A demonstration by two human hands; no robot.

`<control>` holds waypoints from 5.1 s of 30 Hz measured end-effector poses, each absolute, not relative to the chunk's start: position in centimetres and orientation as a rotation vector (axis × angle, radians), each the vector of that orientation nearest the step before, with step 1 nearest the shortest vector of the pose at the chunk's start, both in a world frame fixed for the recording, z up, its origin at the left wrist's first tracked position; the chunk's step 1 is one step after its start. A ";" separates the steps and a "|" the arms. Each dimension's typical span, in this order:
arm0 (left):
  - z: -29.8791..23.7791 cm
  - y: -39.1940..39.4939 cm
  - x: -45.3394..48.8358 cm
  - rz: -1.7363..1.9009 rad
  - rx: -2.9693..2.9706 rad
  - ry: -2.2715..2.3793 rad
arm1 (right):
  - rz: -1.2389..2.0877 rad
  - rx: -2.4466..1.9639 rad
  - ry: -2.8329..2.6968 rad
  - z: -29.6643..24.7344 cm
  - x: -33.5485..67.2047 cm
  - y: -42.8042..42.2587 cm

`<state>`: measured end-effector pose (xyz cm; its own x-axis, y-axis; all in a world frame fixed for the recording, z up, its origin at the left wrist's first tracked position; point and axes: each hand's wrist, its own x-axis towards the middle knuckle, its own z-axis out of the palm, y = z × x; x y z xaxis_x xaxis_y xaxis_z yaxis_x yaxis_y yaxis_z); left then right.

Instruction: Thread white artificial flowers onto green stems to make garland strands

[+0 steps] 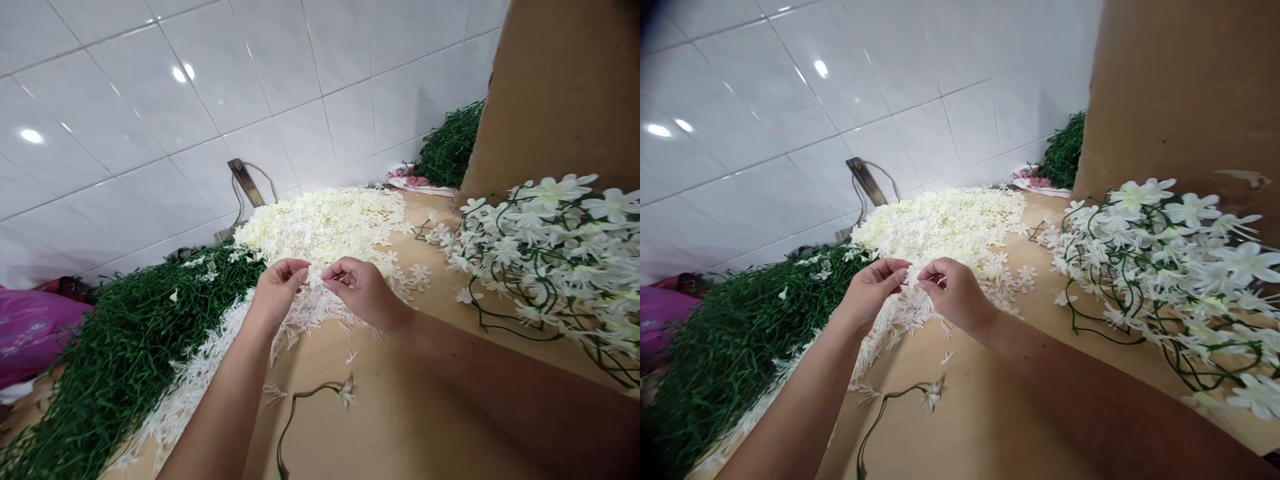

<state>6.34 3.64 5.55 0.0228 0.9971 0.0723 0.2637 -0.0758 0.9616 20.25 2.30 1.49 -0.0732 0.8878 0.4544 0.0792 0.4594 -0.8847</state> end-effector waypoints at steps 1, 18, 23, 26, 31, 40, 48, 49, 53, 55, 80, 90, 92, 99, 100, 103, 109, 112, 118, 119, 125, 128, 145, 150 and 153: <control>5.4 3.2 6.3 1.120 1.474 1.357 | 0.788 -0.883 -1.531 1.5 20.0 2.0; 3.6 1.8 5.7 1.130 1.405 1.226 | 0.735 -1.001 -1.634 0.1 19.2 1.8; 3.7 1.5 5.8 1.109 1.337 1.183 | 0.832 -0.938 -1.607 -0.1 19.1 1.8; 3.9 1.4 5.7 1.104 1.305 1.147 | 0.940 -0.893 -1.566 0.1 19.1 1.8; 4.0 1.4 5.3 1.091 1.306 1.104 | 1.110 -0.826 -1.506 0.7 19.2 1.8; 3.3 1.7 4.7 1.062 1.267 1.230 | 1.365 -0.784 -1.282 0.9 19.7 2.3; 3.1 1.7 5.0 1.019 1.336 1.148 | 1.329 -0.798 -1.323 0.8 19.7 2.3; 3.1 1.7 5.0 1.024 1.337 1.147 | 1.309 -0.805 -1.339 0.8 19.7 2.2; 3.2 1.6 5.1 1.017 1.328 1.136 | 1.267 -0.825 -1.363 0.8 19.5 2.1; 3.4 1.5 5.1 1.017 1.326 1.130 | 1.276 -0.838 -1.357 0.9 19.3 2.0; 4.4 -9.5 -1.5 0.226 2.384 1.318 | 1.775 -0.704 -1.160 0.8 19.0 0.8; 2.8 -9.0 -1.4 0.189 2.453 1.155 | 1.919 -0.746 -1.386 -1.6 17.9 0.4; 3.2 -9.1 -1.7 0.186 2.423 1.126 | 1.969 -0.755 -1.320 -1.6 17.9 0.6; 2.8 -9.3 -0.8 0.187 2.417 1.116 | 2.032 -0.756 -1.209 -1.2 17.8 0.7; 2.7 -9.2 -0.5 0.211 2.400 1.117 | 2.029 -0.752 -1.206 -1.3 17.8 0.7; 3.0 -8.6 -0.2 0.402 2.238 1.194 | 2.017 -0.730 -1.203 -1.6 18.0 1.0; 2.3 -4.5 0.2 1.002 1.384 1.401 | 1.959 -0.673 -1.092 -1.0 18.7 1.4; 1.0 -3.2 0.7 1.060 1.157 1.304 | 1.990 -0.669 -1.054 -0.6 18.6 1.1; 0.3 -3.3 1.2 1.036 1.075 1.223 | 1.976 -0.733 -1.264 -0.9 17.7 0.7; 0.3 -3.3 1.2 1.031 1.069 1.227 | 1.960 -0.744 -1.295 -0.9 17.6 0.7; 0.3 -3.3 1.2 0.968 1.100 1.289 | 1.919 -0.828 -1.334 -0.9 17.2 0.5; 0.3 -3.3 1.2 0.946 1.129 1.314 | 1.887 -0.827 -1.365 -1.0 17.2 0.4; 0.0 -3.4 1.6 0.900 1.212 1.302 | 1.551 -0.977 -1.630 -1.1 16.8 -0.4; -0.3 -3.5 1.6 0.868 1.282 1.312 | 1.449 -0.960 -1.736 -1.7 16.5 -0.7; -0.3 -3.5 1.7 0.840 1.316 1.325 | 1.406 -0.978 -1.733 -2.0 16.3 -0.8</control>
